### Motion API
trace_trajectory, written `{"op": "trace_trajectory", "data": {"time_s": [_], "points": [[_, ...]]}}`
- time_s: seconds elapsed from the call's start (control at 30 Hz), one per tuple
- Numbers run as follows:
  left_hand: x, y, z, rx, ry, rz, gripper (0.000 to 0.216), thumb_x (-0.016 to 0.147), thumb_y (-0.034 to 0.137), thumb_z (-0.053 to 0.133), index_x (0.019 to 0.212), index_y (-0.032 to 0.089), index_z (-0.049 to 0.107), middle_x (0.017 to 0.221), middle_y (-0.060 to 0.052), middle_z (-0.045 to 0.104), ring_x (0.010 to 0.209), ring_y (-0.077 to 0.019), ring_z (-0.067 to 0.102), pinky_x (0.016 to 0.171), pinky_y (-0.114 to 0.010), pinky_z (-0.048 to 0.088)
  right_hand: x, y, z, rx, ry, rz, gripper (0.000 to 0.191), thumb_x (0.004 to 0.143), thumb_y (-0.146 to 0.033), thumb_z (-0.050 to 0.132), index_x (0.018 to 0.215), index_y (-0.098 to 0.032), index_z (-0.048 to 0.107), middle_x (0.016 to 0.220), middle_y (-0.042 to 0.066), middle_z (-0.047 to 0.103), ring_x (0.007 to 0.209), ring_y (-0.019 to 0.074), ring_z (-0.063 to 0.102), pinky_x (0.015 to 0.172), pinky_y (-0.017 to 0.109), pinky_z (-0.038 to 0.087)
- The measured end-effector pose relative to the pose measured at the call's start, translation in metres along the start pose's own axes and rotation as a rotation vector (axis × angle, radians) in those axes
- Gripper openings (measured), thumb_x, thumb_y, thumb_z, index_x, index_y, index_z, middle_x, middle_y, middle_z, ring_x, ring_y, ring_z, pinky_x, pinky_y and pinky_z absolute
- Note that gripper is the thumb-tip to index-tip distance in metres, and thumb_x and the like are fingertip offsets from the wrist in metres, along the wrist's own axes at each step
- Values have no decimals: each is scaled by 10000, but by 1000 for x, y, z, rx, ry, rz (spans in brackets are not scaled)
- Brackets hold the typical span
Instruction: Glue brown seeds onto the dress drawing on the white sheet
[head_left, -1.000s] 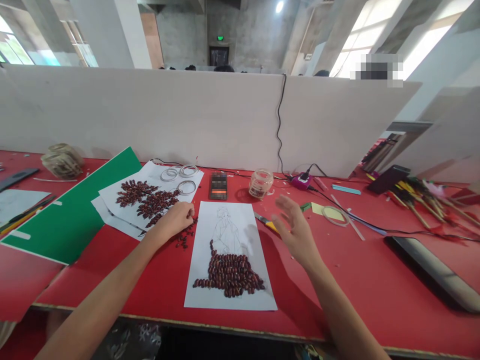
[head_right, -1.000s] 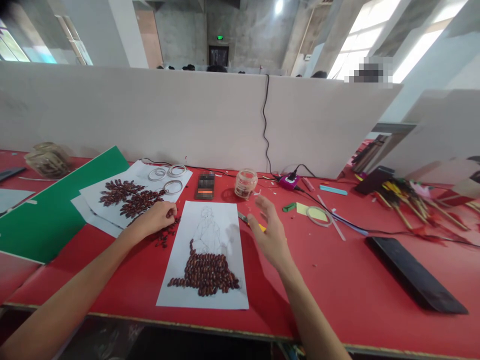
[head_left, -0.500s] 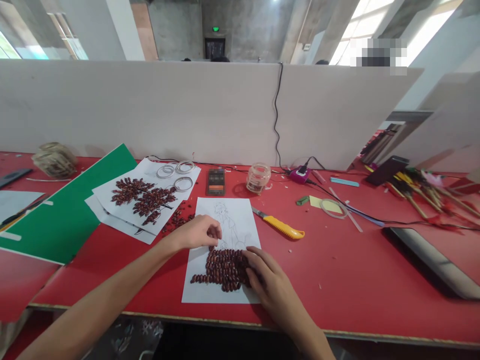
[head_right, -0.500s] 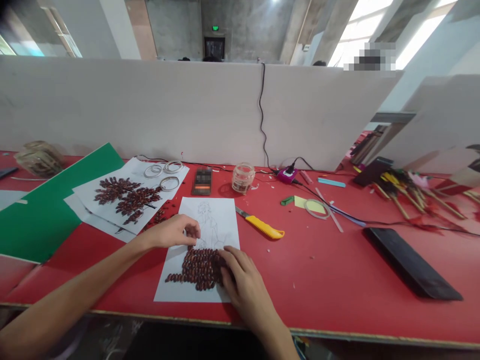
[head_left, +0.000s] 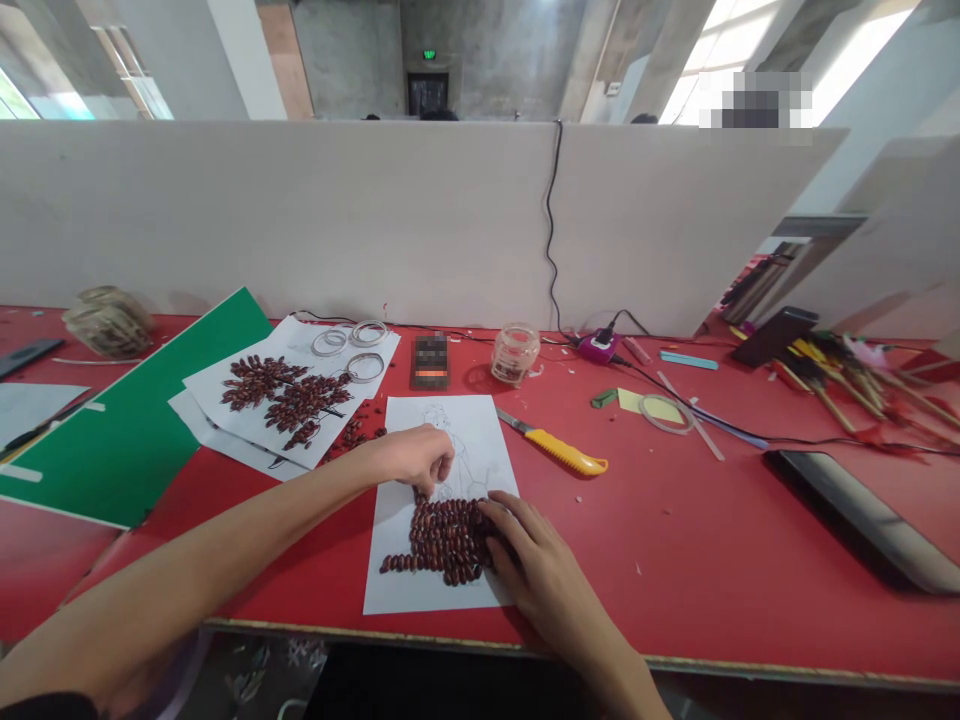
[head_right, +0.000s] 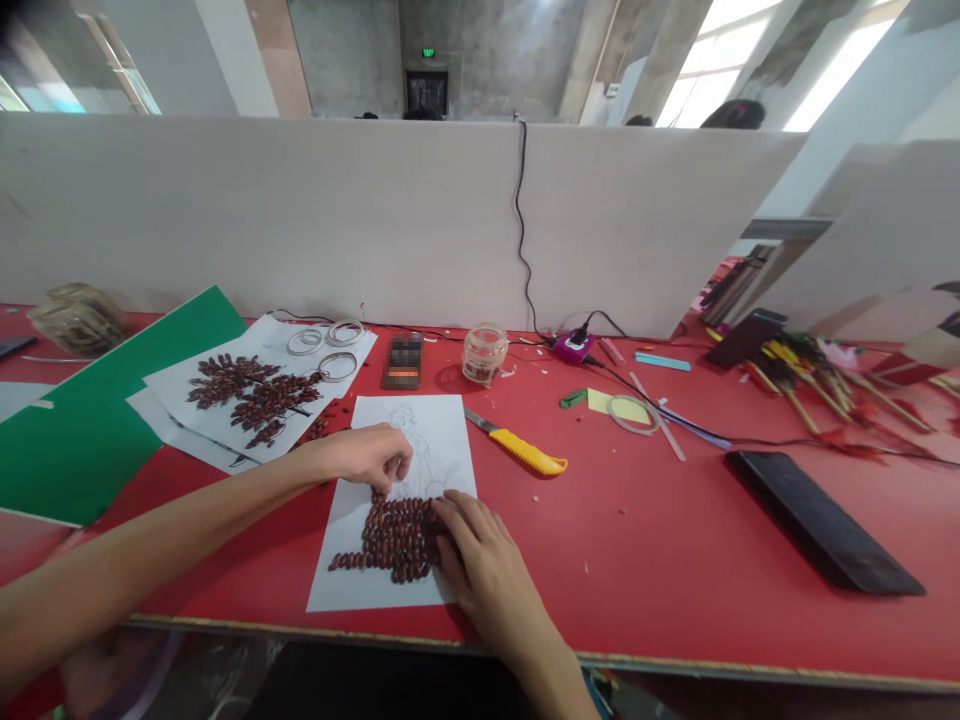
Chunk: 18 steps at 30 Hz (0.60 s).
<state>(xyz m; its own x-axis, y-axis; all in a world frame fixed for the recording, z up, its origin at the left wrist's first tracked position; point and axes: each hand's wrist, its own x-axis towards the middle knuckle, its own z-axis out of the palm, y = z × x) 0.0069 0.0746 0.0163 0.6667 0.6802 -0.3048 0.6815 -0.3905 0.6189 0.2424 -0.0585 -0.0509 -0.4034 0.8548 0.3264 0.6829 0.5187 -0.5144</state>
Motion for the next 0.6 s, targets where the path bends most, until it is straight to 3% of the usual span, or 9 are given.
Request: {"op": "trace_trajectory", "data": {"time_s": [0.13,0.23,0.37,0.5,0.6], "points": [[-13,6,0,105,115,77,118,713,93,717,696,209,724,677,-24,715,655,-201,661,592,-270,457,1,-1,-1,-50,-16,-41,378,1053,-222,446,1410,-289,552,1421,103,618,1251,288,631,1019,519,583],[-41,8,12,195,261,136,188,964,227,576,941,189,759,962,-69,757,949,-240,691,849,-340,530,1,-7,-2,-94,-41,-112,395,1052,-227,472,1443,-243,526,1437,118,610,1281,285,602,1042,527,558],[-77,4,54,320,508,119,306,1039,298,523,1302,215,657,1397,-89,632,1312,-261,554,1094,-438,476,-6,-20,1,-169,-70,-183,470,1015,-251,558,1476,-191,495,1491,127,574,1353,306,542,1110,569,487],[-89,-1,104,418,746,63,353,1051,312,500,1371,205,605,1448,-108,604,1325,-268,556,1084,-451,504,-4,-28,1,-201,-57,-186,435,1019,-250,550,1450,-201,522,1454,110,607,1337,302,547,1145,581,423],[-92,2,128,499,807,65,429,1058,355,492,1432,156,560,1466,-133,601,1353,-280,553,1085,-441,513,20,-29,-3,-178,-23,-177,320,1046,-168,460,1323,-211,614,1298,90,687,1166,259,629,1057,513,471]]}}
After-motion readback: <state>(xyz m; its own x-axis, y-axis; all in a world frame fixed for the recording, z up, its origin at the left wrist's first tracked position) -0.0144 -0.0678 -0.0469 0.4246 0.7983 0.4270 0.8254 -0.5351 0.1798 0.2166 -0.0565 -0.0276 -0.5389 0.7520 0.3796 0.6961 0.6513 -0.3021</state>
